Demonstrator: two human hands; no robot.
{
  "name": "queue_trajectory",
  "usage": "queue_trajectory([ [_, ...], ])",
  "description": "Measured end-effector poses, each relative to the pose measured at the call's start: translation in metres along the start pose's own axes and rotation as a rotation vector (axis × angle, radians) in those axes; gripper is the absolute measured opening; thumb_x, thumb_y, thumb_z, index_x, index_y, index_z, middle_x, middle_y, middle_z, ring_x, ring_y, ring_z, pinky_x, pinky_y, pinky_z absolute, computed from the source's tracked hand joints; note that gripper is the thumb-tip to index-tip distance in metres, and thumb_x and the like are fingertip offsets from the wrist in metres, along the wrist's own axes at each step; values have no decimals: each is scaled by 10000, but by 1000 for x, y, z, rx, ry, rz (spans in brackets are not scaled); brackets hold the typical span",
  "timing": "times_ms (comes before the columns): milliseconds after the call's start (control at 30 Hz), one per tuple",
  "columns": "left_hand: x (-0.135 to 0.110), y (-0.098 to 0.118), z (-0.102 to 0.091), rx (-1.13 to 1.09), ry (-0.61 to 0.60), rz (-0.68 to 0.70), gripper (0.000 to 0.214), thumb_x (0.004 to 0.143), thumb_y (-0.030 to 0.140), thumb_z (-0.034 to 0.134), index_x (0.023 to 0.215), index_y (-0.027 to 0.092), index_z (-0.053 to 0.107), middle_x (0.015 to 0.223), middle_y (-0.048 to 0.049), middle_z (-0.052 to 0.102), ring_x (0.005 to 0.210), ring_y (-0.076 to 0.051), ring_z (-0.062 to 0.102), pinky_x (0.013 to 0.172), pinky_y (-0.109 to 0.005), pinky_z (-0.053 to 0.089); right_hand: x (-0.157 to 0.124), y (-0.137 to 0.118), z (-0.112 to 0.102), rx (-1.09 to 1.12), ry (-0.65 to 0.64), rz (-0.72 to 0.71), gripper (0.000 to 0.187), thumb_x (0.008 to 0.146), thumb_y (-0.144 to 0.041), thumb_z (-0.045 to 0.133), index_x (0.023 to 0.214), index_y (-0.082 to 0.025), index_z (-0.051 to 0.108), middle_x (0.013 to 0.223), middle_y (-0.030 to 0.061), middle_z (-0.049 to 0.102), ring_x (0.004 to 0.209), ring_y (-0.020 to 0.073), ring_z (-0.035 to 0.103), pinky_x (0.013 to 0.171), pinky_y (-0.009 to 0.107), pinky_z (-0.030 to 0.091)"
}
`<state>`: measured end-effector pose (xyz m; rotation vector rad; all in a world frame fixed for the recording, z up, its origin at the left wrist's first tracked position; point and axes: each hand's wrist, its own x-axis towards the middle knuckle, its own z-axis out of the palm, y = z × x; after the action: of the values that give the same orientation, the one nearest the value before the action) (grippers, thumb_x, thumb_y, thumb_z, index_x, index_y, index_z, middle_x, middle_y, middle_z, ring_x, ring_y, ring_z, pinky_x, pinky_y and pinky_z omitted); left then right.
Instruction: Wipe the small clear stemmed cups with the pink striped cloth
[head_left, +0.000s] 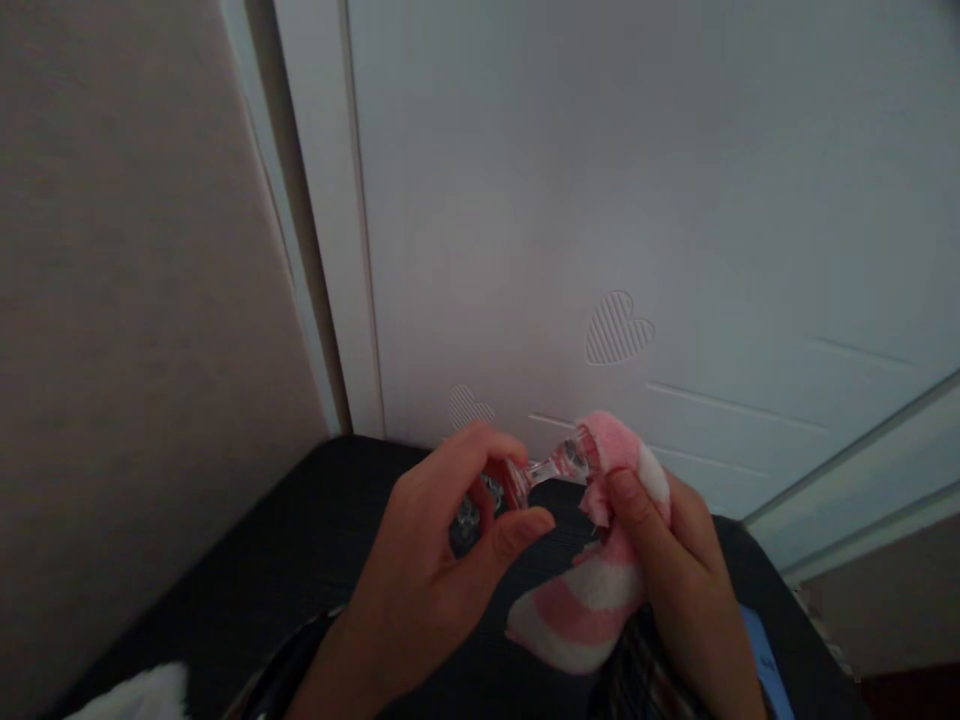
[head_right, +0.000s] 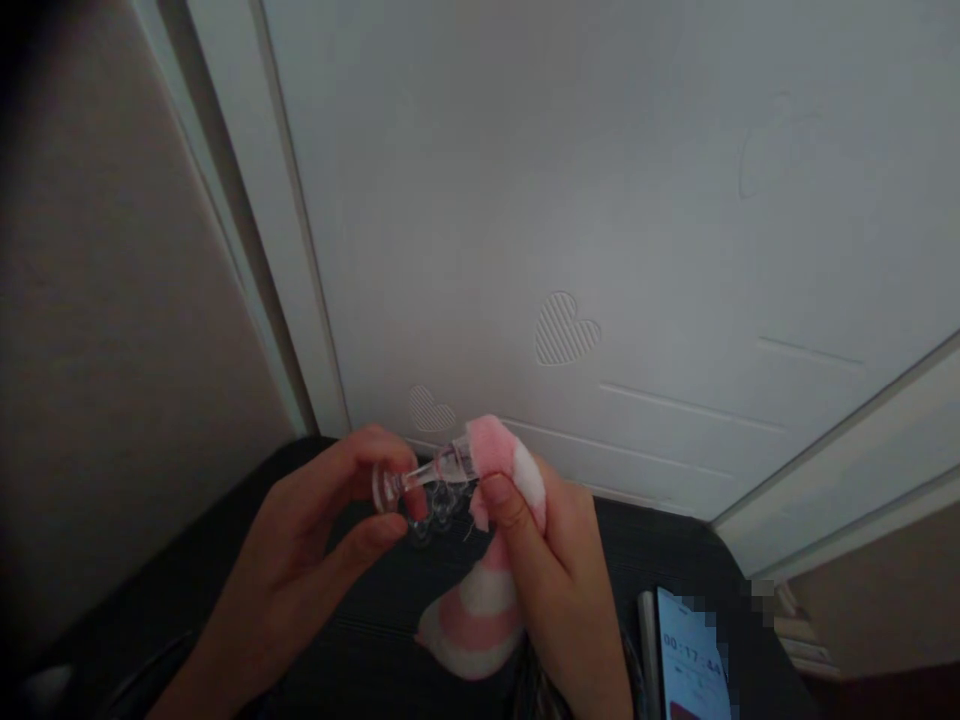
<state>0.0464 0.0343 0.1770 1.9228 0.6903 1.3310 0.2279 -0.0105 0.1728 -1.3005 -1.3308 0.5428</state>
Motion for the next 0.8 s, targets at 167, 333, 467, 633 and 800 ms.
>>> queue_trajectory([
  [167,3,-3,-1,-228,-58,-184,345,976,533,565,861,208,580,718,32,591,638,-120,540,560,-229,422,5,-3,3,-17,-78,-3,443,967,-526,560,673,-197,597,613,-27,547,577,124,496,523,234,379],
  [333,2,-8,-3,-482,-153,-304,334,1000,483,546,817,204,547,617,50,590,573,-100,530,564,-209,420,6,-7,4,-30,-122,-59,459,987,-510,536,653,-200,587,592,-34,554,557,112,495,522,226,370],
  [467,4,-15,-5,-761,-256,-407,320,973,433,585,764,207,500,487,85,499,456,-83,552,484,-174,380,4,-11,5,-40,-149,-88,470,999,-518,515,654,-206,585,592,-38,557,553,112,498,533,229,374],
  [633,10,-17,-7,-911,-294,-433,389,889,509,636,705,225,444,400,104,426,316,-86,466,359,-164,290,2,-12,4,-96,-157,-132,461,999,-500,522,647,-209,585,596,-34,570,564,121,512,561,239,391],
  [800,9,-12,-10,-804,-251,-465,359,920,468,561,693,212,452,423,109,380,315,-53,382,381,-169,261,2,-14,2,-88,-213,-128,426,1002,-464,521,674,-215,629,602,-35,615,549,122,539,528,235,386],
])
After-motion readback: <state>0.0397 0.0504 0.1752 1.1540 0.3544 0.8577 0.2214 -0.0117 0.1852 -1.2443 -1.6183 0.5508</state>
